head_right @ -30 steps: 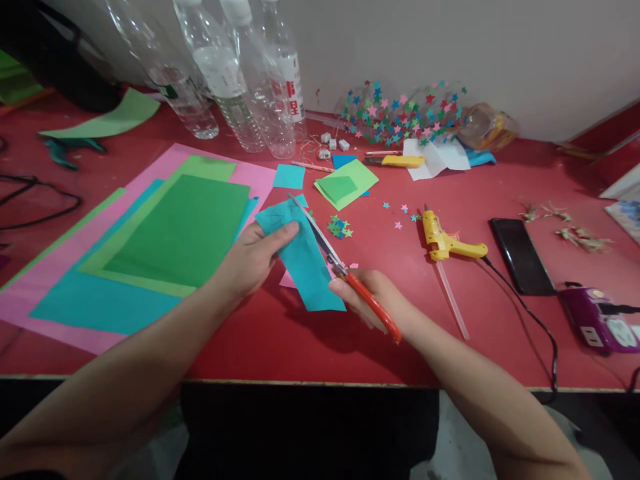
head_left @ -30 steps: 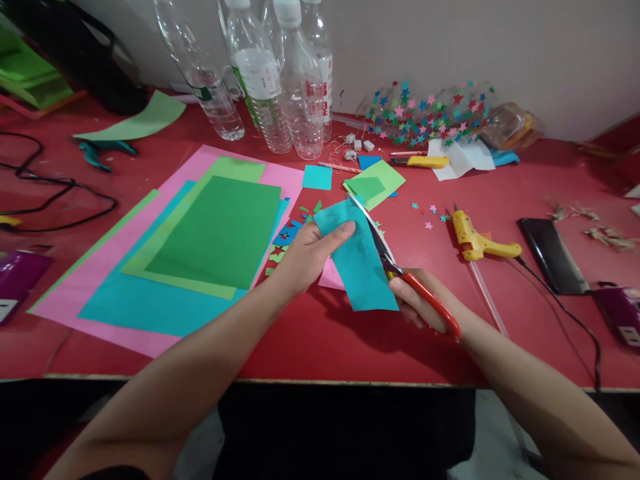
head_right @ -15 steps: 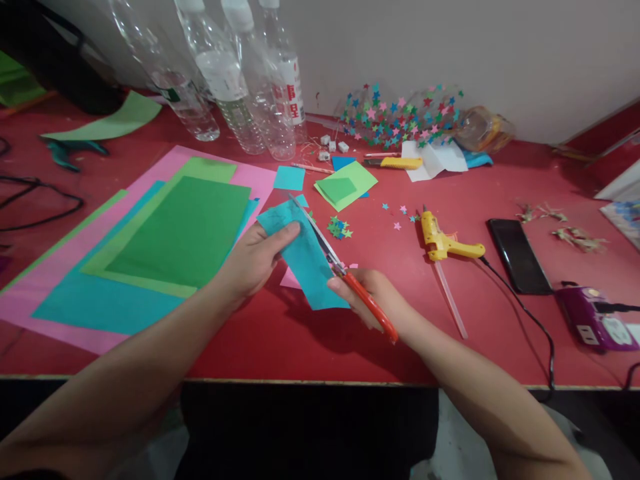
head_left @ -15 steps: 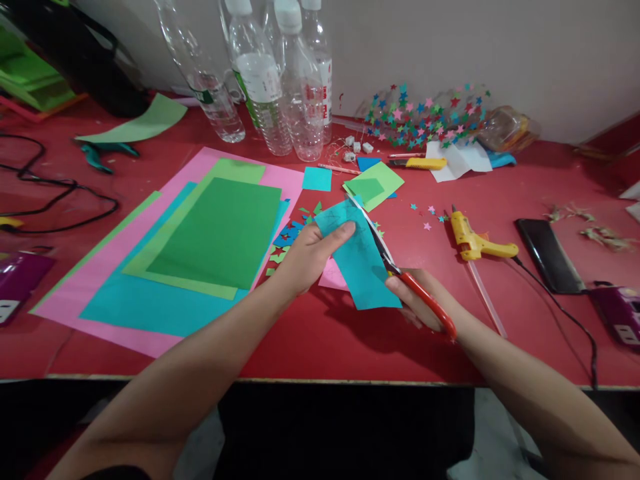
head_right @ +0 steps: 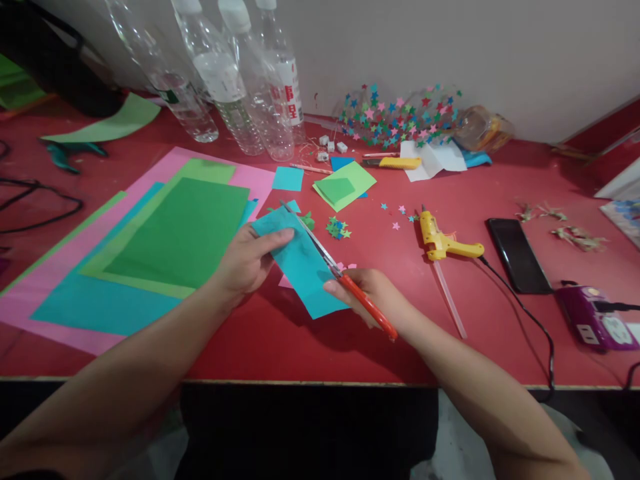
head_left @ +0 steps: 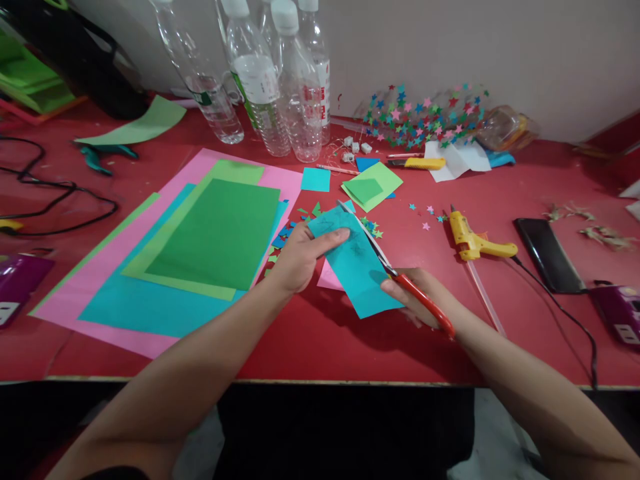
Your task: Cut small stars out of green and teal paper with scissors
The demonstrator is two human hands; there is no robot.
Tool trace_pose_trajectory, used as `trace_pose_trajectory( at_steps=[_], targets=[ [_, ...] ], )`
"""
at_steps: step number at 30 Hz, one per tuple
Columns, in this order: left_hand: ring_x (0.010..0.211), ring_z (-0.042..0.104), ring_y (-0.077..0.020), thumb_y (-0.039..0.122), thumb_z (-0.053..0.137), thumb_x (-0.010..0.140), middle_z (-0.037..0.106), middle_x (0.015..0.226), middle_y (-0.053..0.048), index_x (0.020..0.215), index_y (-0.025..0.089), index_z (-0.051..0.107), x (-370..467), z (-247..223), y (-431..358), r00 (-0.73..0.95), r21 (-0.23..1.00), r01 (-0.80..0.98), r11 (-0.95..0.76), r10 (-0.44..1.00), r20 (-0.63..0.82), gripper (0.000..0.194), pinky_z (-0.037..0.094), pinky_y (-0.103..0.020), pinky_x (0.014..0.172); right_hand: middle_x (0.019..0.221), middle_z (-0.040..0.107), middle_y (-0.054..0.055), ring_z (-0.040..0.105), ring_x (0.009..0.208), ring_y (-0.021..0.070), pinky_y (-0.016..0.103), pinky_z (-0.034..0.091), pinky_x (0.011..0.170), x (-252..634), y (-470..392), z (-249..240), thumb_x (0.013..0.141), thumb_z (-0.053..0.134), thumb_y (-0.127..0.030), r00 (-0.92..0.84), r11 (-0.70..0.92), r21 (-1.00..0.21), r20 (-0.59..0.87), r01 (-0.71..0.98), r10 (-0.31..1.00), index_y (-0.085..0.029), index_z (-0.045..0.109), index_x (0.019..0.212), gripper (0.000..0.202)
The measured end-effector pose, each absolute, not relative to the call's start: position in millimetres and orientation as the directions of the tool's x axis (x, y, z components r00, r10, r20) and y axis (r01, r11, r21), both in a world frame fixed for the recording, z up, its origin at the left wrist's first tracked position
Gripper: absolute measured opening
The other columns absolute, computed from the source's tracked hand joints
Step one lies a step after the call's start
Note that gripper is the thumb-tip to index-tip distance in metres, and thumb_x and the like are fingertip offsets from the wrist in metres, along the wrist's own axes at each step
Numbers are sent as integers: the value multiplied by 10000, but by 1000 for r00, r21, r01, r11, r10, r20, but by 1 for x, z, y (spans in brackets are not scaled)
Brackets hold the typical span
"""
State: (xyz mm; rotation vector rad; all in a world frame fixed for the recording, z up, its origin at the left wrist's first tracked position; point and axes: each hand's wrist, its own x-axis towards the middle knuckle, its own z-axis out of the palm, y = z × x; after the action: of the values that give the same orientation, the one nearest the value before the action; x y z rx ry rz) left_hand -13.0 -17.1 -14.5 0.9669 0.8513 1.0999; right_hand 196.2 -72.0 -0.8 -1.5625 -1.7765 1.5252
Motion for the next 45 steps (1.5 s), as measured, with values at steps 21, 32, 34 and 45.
trace_pose_trajectory(
  at_steps=[21,32,34,45],
  targets=[
    [470,444,-75,351,623,773,539,532,34,611,159,600,-8,-8,-29,770,957,275,97,574,-280,253,359,-207,466,442,512,-96,429,303,61,184,330,315,193,-62,-11,793,653,-382,-339,-264,-952,-303,156,891,-194,495,788,245],
    [803,651,-203,411,652,737,699,779,-32,905,202,708,-4,-8,-22,534,980,110,167,822,-200,274,557,-307,716,506,644,-47,440,265,67,244,443,352,186,-57,-2,705,693,-368,-60,-123,-962,-112,-243,992,-213,450,721,289],
    [911,649,-220,353,749,652,725,877,-35,861,220,699,0,-2,-30,579,982,138,129,794,-186,253,532,-340,843,505,645,-40,448,261,74,233,407,319,185,-57,-3,718,684,-359,-67,-126,-966,-114,-228,991,-209,454,715,275],
    [761,639,-169,479,497,838,710,731,-12,640,228,666,3,1,-39,506,932,283,226,791,-345,361,470,-299,834,525,622,-37,487,323,85,217,367,341,185,-65,-13,860,582,-326,-149,-57,-998,-52,-33,987,-194,495,729,205]
  ],
)
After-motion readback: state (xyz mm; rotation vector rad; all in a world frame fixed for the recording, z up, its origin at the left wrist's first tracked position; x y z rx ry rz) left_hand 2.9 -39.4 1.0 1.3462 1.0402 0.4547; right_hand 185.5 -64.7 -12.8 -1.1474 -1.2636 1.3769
